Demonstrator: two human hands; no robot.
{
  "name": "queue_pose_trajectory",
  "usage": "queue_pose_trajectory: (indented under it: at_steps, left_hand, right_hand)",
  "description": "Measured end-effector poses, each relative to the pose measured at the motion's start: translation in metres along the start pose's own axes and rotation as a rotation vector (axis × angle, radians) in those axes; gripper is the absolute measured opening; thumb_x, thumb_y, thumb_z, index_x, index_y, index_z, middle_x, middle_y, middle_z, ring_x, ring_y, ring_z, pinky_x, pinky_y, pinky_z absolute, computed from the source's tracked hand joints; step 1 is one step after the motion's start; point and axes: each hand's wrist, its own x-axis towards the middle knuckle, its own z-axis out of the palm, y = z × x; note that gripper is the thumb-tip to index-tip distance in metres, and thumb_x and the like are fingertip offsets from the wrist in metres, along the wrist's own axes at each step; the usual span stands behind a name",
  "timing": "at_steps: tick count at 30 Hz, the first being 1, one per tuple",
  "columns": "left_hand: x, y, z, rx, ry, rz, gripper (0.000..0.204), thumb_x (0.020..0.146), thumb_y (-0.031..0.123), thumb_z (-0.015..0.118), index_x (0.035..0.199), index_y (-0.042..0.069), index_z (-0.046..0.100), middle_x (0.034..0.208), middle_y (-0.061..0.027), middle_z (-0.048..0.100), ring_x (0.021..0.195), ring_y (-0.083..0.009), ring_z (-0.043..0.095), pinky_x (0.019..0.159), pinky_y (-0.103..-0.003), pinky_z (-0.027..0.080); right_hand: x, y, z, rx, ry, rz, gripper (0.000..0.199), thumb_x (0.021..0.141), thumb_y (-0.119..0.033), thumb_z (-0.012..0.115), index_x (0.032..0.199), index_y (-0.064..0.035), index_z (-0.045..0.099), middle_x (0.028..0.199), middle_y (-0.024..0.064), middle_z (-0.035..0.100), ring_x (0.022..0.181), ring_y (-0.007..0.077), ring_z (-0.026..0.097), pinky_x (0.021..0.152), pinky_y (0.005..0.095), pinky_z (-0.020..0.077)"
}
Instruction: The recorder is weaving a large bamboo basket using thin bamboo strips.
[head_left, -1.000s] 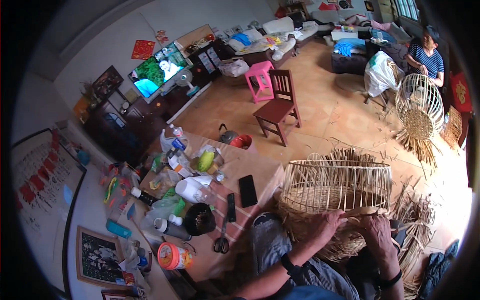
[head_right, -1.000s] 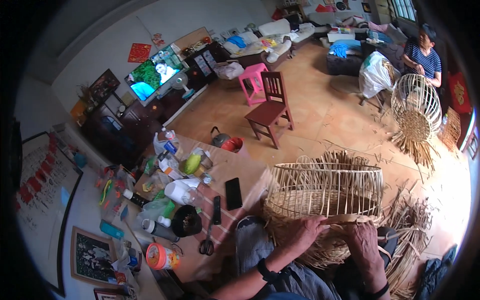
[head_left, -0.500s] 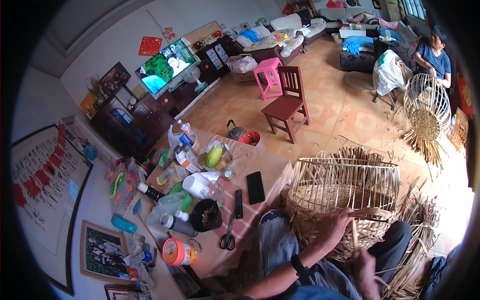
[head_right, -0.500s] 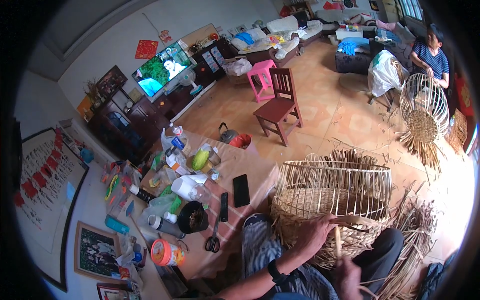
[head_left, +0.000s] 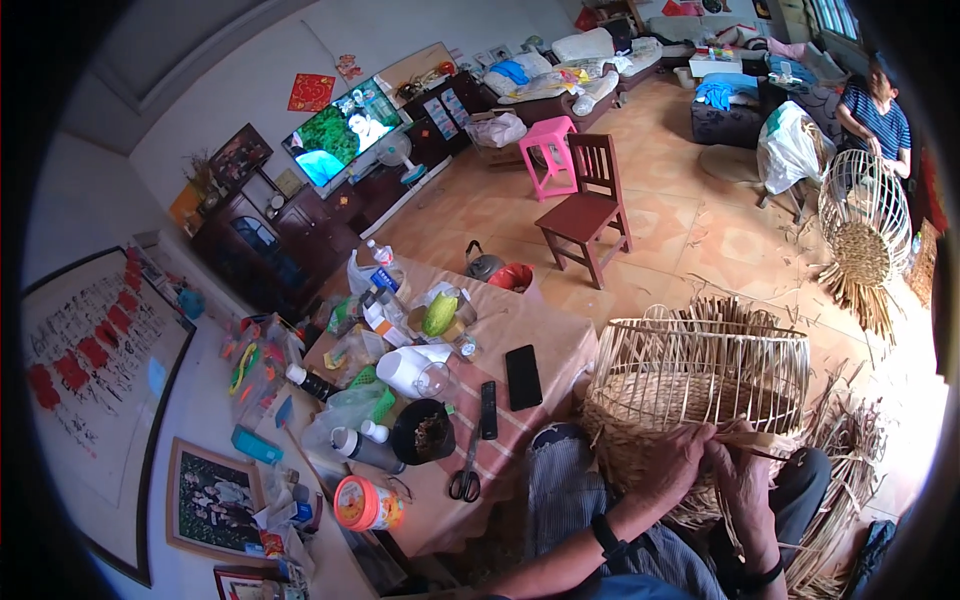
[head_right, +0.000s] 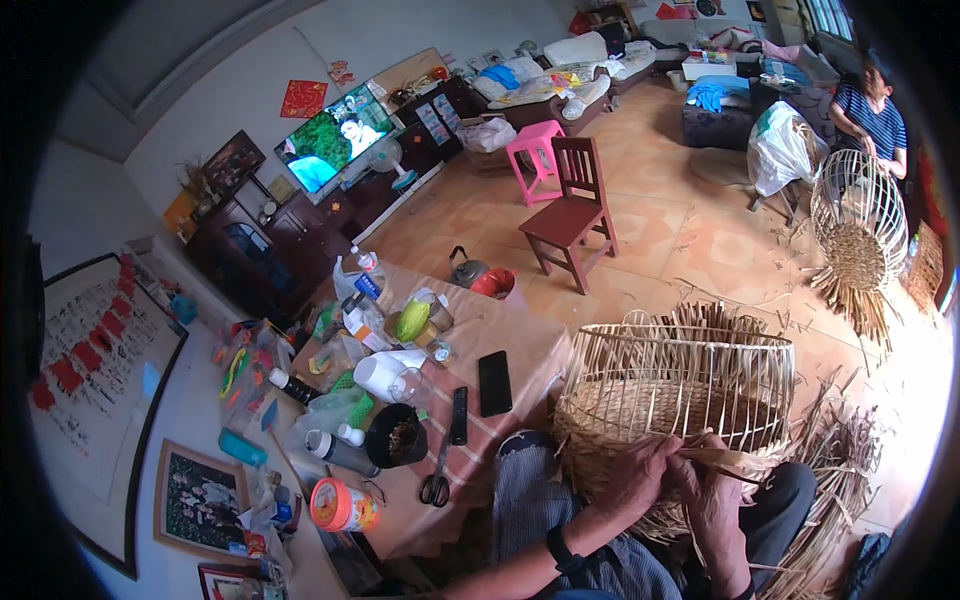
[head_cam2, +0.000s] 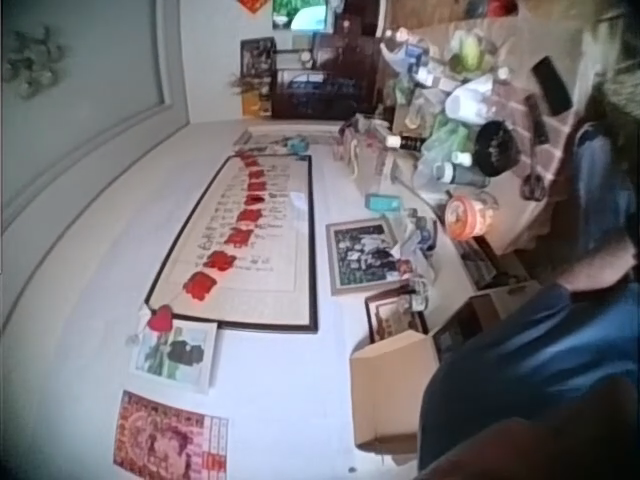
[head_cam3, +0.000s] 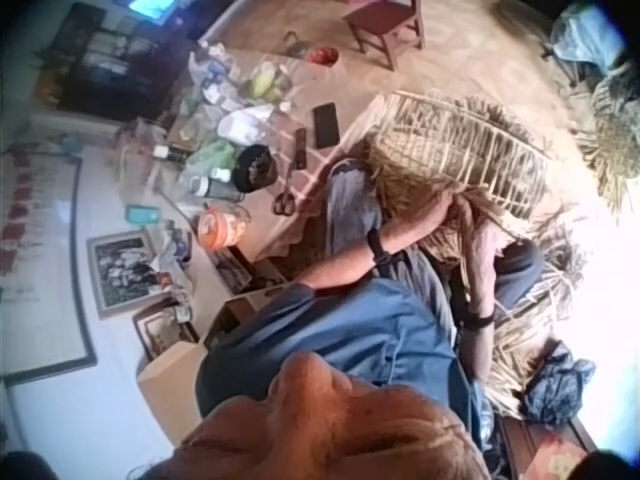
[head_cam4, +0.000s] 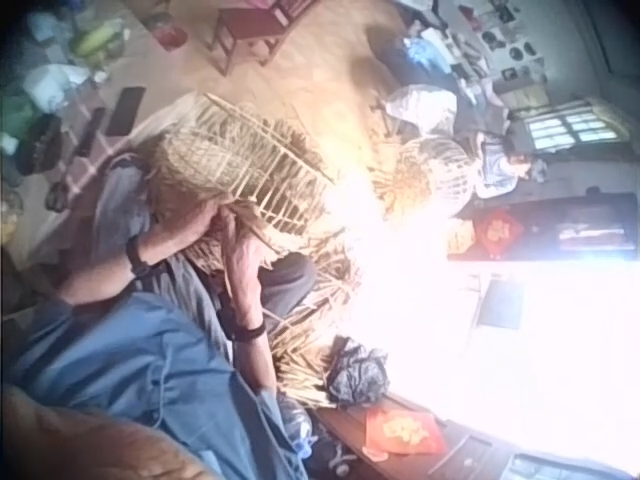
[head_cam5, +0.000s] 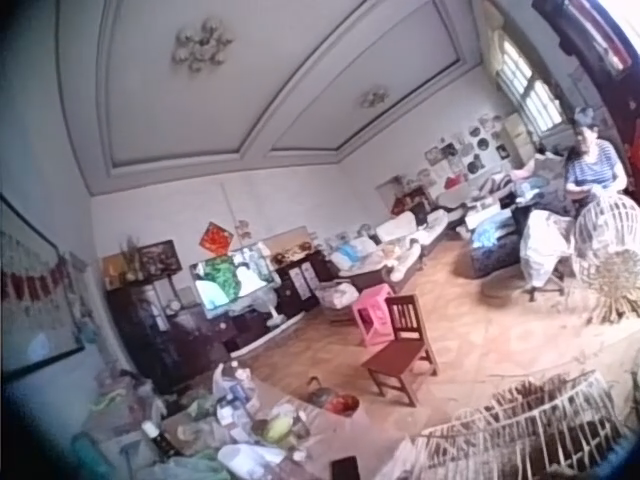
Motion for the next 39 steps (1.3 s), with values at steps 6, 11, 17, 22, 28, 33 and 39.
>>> queue_pose_trajectory:
  at_steps: [6, 11, 17, 22, 28, 33, 39]
  left_hand:
    - [0.006, 0.007, -0.003, 0.113, -0.107, -0.013, 0.023, 0.092, 0.004, 0.060, 0.115, 0.001, 0.061, 0.099, -0.0178, 0.070, 0.096, -0.0363, 0.068, 0.086, -0.045, 0.054]
    - [0.004, 0.017, -0.020, -0.066, -0.190, -0.102, 0.039, 0.094, 0.004, 0.057, 0.133, 0.002, 0.058, 0.112, -0.0194, 0.070, 0.108, -0.0353, 0.068, 0.094, -0.045, 0.053]
    - [-0.012, 0.004, -0.027, 0.251, -0.203, 0.265, 0.055, 0.095, 0.002, 0.051, 0.150, -0.002, 0.046, 0.135, -0.0208, 0.062, 0.127, -0.0315, 0.060, 0.114, -0.042, 0.045]
    - [-0.024, 0.007, -0.016, 0.496, -0.289, 0.281, 0.055, 0.094, 0.010, 0.050, 0.147, -0.005, 0.048, 0.141, -0.0215, 0.057, 0.134, -0.0308, 0.055, 0.122, -0.042, 0.038]
    - [-0.027, 0.015, -0.005, 0.621, -0.207, 0.254, 0.053, 0.092, 0.012, 0.052, 0.141, -0.008, 0.051, 0.136, -0.0235, 0.058, 0.130, -0.0337, 0.056, 0.120, -0.044, 0.039]
    - [-0.012, 0.011, -0.001, 0.570, -0.095, 0.263, 0.036, 0.089, 0.014, 0.055, 0.119, -0.005, 0.063, 0.106, -0.0158, 0.061, 0.107, -0.0298, 0.061, 0.099, -0.042, 0.047]
    - [-0.003, 0.007, -0.013, 0.091, -0.224, -0.019, 0.023, 0.089, 0.002, 0.056, 0.108, 0.000, 0.068, 0.114, -0.0155, 0.063, 0.112, -0.0322, 0.061, 0.099, -0.044, 0.050]
  right_hand:
    - [0.018, 0.050, 0.008, 0.572, 0.087, 0.133, 0.012, 0.096, 0.000, 0.070, 0.102, -0.0040, 0.061, 0.091, 0.0005, 0.058, 0.081, 0.0085, 0.056, 0.072, 0.0255, 0.0477]
    - [0.017, 0.056, -0.008, 0.437, 0.132, 0.137, 0.017, 0.089, 0.002, 0.077, 0.097, -0.0002, 0.063, 0.097, 0.0049, 0.063, 0.087, 0.0122, 0.063, 0.077, 0.0257, 0.0520]
    - [0.032, 0.034, -0.018, 0.347, 0.122, 0.375, 0.015, 0.090, -0.005, 0.079, 0.094, 0.0023, 0.067, 0.083, 0.0033, 0.069, 0.071, 0.0118, 0.064, 0.064, 0.0268, 0.0530]
    - [0.038, 0.024, -0.025, 0.022, -0.090, 0.042, 0.010, 0.091, -0.003, 0.073, 0.091, 0.0046, 0.066, 0.082, 0.0121, 0.070, 0.070, 0.0194, 0.067, 0.064, 0.0329, 0.0531]
    - [0.046, 0.008, -0.030, -0.155, -0.202, -0.210, 0.011, 0.086, 0.000, 0.075, 0.093, 0.0019, 0.067, 0.093, 0.0155, 0.070, 0.085, 0.0319, 0.069, 0.074, 0.0381, 0.0551]
    - [0.043, 0.026, -0.028, -0.395, -0.170, -0.309, 0.013, 0.081, -0.001, 0.075, 0.092, -0.0022, 0.069, 0.088, 0.0162, 0.068, 0.081, 0.0356, 0.067, 0.071, 0.0427, 0.0538]
    - [0.034, 0.019, -0.013, -0.498, 0.053, -0.413, 0.011, 0.078, -0.006, 0.076, 0.085, -0.0043, 0.068, 0.081, 0.0139, 0.057, 0.074, 0.0360, 0.062, 0.065, 0.0463, 0.0484]
